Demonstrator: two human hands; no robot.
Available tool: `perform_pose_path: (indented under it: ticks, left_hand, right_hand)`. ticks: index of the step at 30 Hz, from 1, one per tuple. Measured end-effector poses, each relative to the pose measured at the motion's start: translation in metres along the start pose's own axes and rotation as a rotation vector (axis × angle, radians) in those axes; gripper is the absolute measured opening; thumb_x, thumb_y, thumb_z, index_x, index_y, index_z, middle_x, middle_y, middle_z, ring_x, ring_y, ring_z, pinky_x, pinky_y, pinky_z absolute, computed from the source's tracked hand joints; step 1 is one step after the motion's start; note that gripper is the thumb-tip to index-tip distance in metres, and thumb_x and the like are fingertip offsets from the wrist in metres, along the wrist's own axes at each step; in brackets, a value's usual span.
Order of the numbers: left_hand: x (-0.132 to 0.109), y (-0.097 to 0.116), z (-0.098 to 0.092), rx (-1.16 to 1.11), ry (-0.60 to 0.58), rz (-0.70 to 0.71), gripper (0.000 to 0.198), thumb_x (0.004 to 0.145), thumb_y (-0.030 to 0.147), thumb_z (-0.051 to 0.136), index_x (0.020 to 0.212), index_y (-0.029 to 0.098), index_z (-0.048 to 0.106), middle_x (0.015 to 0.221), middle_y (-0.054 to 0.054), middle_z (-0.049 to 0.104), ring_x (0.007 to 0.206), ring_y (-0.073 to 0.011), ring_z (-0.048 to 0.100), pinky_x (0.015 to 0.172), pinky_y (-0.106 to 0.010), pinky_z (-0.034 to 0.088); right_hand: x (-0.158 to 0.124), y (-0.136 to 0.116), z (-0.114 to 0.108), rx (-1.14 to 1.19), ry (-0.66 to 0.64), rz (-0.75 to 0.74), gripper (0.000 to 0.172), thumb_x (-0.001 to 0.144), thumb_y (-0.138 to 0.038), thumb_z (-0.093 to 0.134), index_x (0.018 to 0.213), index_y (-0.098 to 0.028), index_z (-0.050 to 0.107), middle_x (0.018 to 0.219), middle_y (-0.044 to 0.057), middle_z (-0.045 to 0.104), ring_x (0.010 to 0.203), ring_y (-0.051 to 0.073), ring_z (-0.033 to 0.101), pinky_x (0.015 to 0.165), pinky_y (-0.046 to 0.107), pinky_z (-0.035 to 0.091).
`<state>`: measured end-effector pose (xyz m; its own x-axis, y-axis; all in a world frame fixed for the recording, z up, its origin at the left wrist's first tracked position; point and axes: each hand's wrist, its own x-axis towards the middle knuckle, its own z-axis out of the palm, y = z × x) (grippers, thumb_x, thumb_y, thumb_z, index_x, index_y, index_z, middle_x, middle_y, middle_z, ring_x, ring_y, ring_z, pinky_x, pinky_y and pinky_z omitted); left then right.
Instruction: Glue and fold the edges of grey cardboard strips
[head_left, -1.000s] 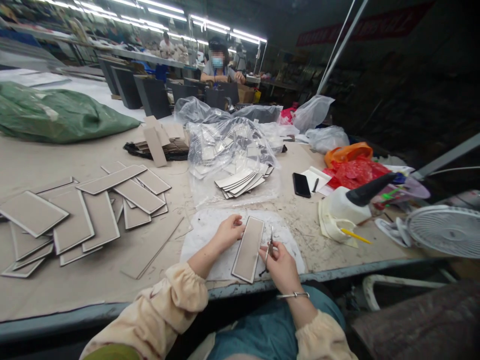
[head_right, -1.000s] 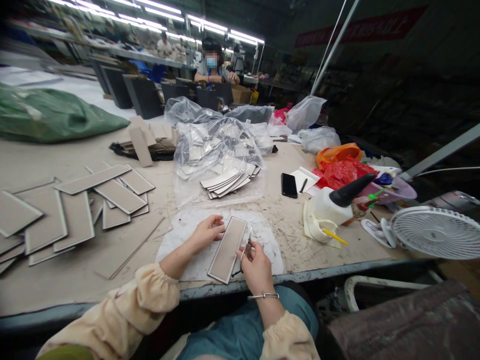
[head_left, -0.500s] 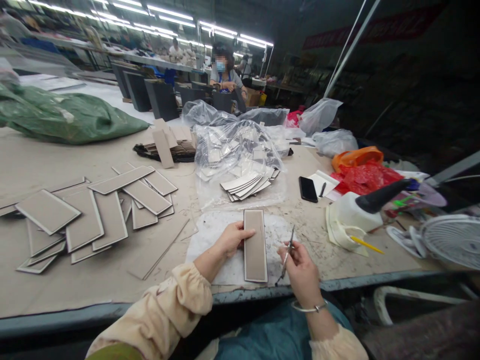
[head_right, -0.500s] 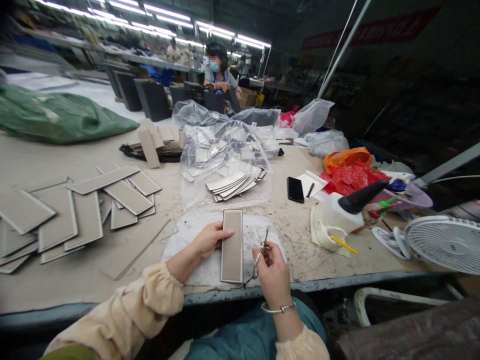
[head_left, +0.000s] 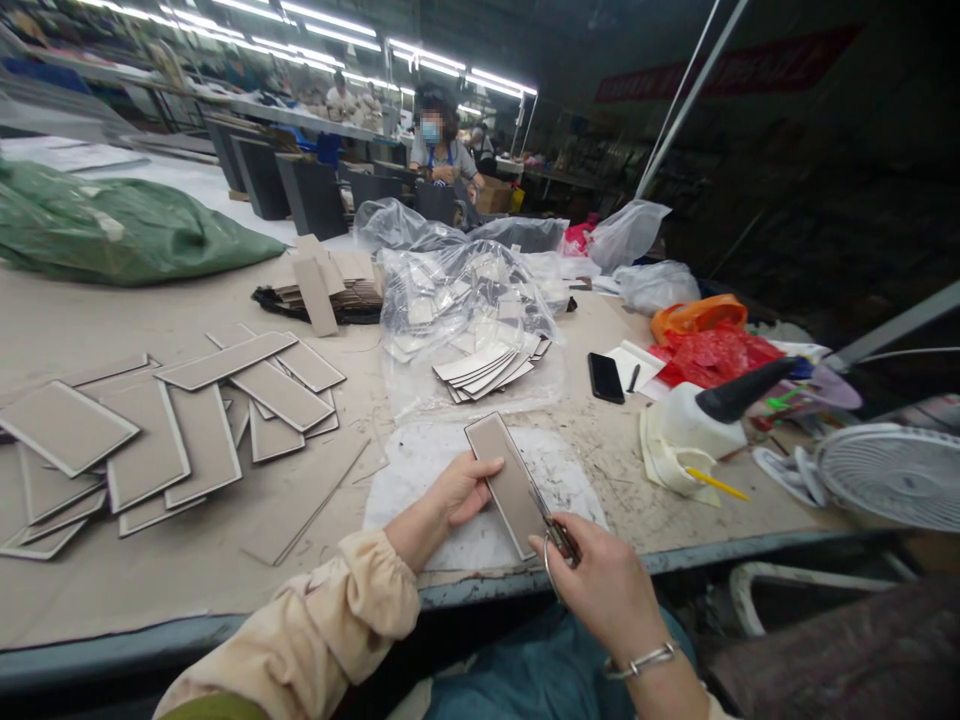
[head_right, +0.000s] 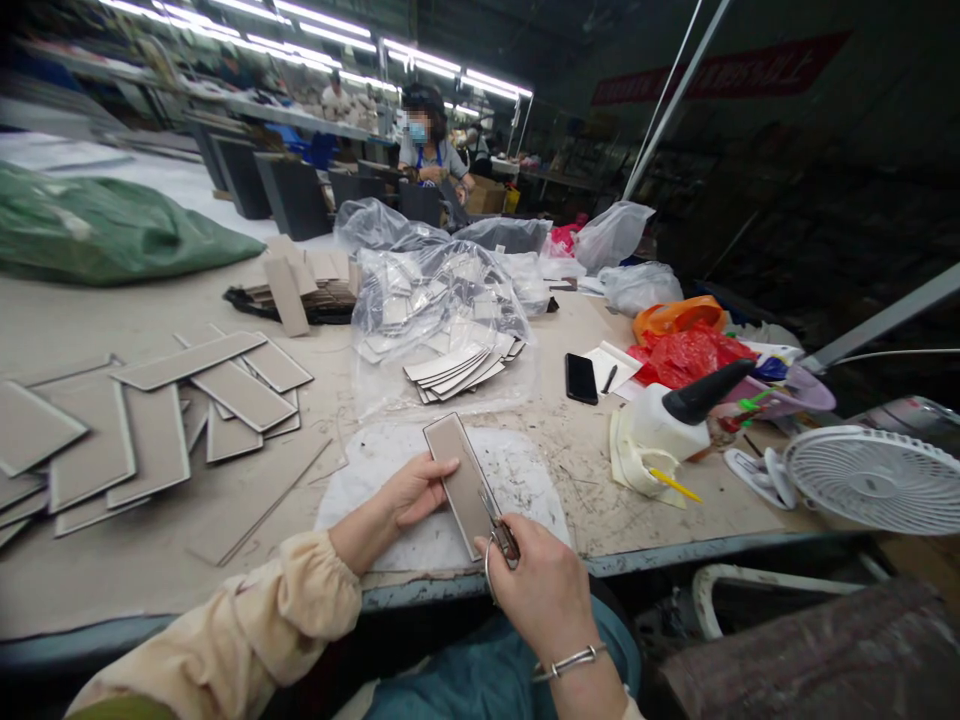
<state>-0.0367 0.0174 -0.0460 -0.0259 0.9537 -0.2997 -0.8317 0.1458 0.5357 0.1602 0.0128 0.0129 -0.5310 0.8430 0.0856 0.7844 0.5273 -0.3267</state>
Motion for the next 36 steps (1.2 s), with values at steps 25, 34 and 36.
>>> perform_pose_path:
  ticks: [25, 34, 36]
  left_hand:
    - [-0.004, -0.009, 0.005, 0.074, 0.056, 0.023, 0.040, 0.053, 0.016, 0.080, 0.089, 0.011, 0.064, 0.080, -0.005, 0.067, 0.072, -0.0178, 0.062, 0.074, -0.034, 0.050]
    - [-0.004, -0.013, 0.006, 0.096, 0.088, 0.031, 0.039, 0.052, 0.017, 0.078, 0.087, 0.011, 0.064, 0.076, -0.004, 0.066, 0.068, -0.0176, 0.061, 0.071, -0.034, 0.048]
    - [-0.004, -0.013, 0.006, 0.092, 0.075, 0.020, 0.038, 0.052, 0.017, 0.078, 0.087, 0.011, 0.064, 0.075, -0.004, 0.066, 0.068, -0.0175, 0.060, 0.071, -0.034, 0.048]
  right_hand:
    - [-0.005, -0.009, -0.012, -0.342, -0.016, -0.093, 0.016, 0.082, -0.038, 0.054, 0.080, -0.024, 0.062, 0.069, 0.001, 0.063, 0.061, 0.016, 0.059, 0.054, 0.028, 0.032]
    - [-0.008, -0.006, -0.010, -0.392, 0.018, -0.140, 0.015, 0.082, -0.038, 0.055, 0.082, -0.024, 0.062, 0.069, 0.002, 0.063, 0.063, 0.017, 0.059, 0.056, 0.028, 0.032]
    - [-0.009, -0.005, -0.010, -0.395, 0.022, -0.145, 0.015, 0.083, -0.038, 0.055, 0.084, -0.025, 0.063, 0.070, 0.001, 0.062, 0.066, 0.017, 0.059, 0.058, 0.028, 0.032]
